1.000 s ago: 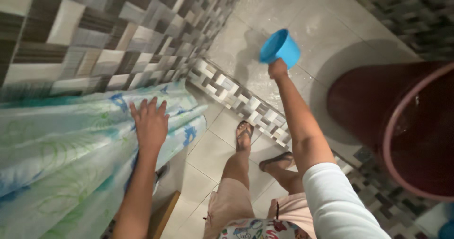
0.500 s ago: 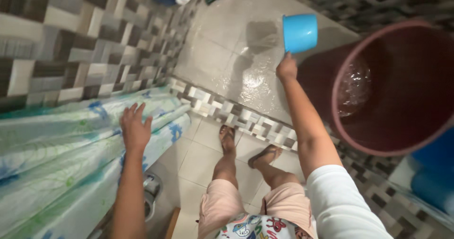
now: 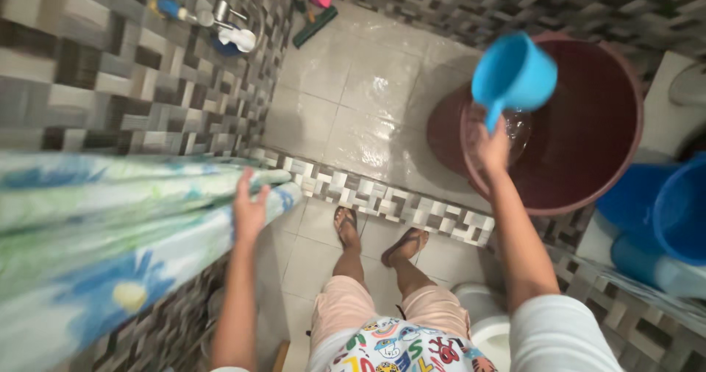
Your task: The person scoops water from a large brown basin using a blue plastic scoop and pours it into a blue bucket. They repeat this action multiple times, then pour some water from the basin onto the floor and continue scooping the remaining water into the bucket.
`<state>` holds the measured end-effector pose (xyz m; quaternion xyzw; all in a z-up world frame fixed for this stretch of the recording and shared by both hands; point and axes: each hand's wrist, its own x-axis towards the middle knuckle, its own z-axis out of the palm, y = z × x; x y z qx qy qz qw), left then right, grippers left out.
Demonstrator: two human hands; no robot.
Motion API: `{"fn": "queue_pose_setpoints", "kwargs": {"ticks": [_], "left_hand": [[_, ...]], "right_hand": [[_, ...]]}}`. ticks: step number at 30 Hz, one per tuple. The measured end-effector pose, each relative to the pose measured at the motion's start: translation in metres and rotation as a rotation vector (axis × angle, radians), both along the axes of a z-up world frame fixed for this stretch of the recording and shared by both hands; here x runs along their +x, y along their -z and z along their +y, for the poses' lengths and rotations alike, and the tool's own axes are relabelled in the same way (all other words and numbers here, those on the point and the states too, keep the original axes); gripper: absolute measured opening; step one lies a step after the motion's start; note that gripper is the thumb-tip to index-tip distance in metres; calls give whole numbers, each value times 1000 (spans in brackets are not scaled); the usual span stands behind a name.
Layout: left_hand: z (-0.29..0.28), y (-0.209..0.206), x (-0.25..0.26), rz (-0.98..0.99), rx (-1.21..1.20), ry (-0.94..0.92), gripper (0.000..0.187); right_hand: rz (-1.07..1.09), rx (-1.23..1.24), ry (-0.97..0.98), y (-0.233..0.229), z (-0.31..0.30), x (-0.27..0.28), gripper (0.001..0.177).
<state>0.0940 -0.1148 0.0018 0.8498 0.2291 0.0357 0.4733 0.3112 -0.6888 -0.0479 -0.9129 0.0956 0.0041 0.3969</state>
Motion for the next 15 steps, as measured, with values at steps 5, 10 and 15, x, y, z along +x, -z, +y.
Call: {"fn": "queue_pose_setpoints", "kwargs": {"ticks": [5,10,15], "left_hand": [[-57,-3,-52,63,-313,27,62],[-77,-21,-121,297,-470,-38,59],[-82,-78,-136,284,-354,-166,58]], "right_hand": [[282,286,239,-32,-56,-49,26],[383,410,362,-41,-89,-57,17],[422,532,409,-26,-125,-51,19]]}}
